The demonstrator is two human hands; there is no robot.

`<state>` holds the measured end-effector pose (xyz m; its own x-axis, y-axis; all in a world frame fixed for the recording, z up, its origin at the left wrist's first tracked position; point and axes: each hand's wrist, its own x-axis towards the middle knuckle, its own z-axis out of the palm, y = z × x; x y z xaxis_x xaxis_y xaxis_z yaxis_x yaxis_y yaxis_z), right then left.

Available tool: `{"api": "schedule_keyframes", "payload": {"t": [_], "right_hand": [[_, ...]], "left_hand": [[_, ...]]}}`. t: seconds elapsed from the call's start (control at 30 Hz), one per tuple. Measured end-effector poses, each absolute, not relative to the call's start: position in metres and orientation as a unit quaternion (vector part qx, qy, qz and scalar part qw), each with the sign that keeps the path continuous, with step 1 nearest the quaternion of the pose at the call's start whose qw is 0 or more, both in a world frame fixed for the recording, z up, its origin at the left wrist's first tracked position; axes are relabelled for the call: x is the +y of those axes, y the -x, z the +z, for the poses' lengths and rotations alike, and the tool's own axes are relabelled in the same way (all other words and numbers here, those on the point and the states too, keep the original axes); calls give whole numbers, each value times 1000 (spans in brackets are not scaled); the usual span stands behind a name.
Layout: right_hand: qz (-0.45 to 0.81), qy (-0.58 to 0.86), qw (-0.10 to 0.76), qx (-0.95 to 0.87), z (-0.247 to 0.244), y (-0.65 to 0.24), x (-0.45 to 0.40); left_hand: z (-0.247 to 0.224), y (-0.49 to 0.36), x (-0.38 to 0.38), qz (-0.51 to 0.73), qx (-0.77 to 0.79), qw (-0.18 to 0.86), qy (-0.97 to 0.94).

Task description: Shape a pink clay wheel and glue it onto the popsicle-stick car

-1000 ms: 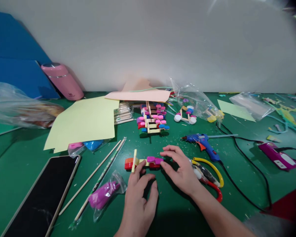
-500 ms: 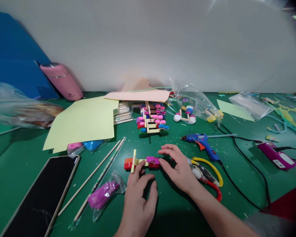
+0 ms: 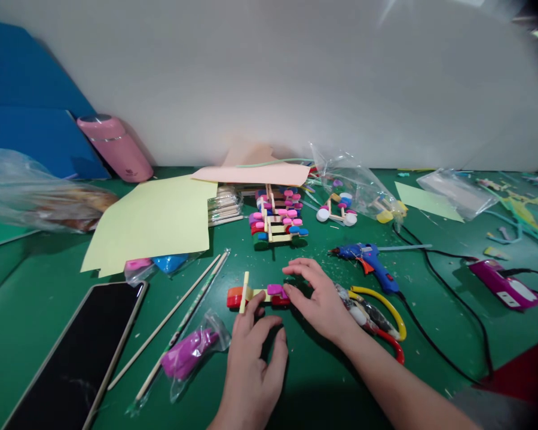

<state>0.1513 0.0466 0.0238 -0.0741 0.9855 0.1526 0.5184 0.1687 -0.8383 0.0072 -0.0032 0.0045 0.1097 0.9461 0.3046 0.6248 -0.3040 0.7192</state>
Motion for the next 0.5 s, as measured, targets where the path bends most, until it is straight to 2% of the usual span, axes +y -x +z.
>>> {"api": "schedule_keyframes", "payload": {"t": [0.5], "right_hand": [[327,575,396,-637,17,-158,49]], "left_hand": [[5,-6,-3,359,553,230,-716]]}}
